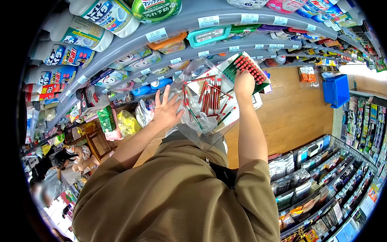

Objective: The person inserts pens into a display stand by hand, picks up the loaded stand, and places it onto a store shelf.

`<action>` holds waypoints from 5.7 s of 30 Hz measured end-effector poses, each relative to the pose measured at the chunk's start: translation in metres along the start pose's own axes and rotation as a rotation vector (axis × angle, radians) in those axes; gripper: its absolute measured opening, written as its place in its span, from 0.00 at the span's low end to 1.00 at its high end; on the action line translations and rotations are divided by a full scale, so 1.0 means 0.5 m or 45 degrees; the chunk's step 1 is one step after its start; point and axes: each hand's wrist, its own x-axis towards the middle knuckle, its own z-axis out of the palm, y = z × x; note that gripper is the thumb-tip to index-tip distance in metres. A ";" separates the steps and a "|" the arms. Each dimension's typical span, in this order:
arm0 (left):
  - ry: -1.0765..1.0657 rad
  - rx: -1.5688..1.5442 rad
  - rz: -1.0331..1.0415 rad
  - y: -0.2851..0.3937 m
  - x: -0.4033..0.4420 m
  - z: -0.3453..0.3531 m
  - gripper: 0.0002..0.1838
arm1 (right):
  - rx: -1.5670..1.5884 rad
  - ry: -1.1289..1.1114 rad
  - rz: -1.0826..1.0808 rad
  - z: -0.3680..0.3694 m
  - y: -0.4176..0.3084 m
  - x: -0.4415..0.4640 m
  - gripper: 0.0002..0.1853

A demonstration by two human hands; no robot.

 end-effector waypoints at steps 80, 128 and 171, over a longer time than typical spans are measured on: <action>0.025 -0.429 0.594 0.154 0.341 -0.326 0.12 | 0.327 -0.006 -0.370 -0.103 0.090 -0.013 0.18; 0.085 -0.515 0.546 0.130 0.330 -0.318 0.12 | 1.026 -0.088 -0.262 -0.162 0.058 -0.038 0.23; 0.102 -0.139 -0.049 -0.049 0.014 -0.013 0.36 | 0.407 0.203 -0.241 -0.074 0.066 -0.052 0.11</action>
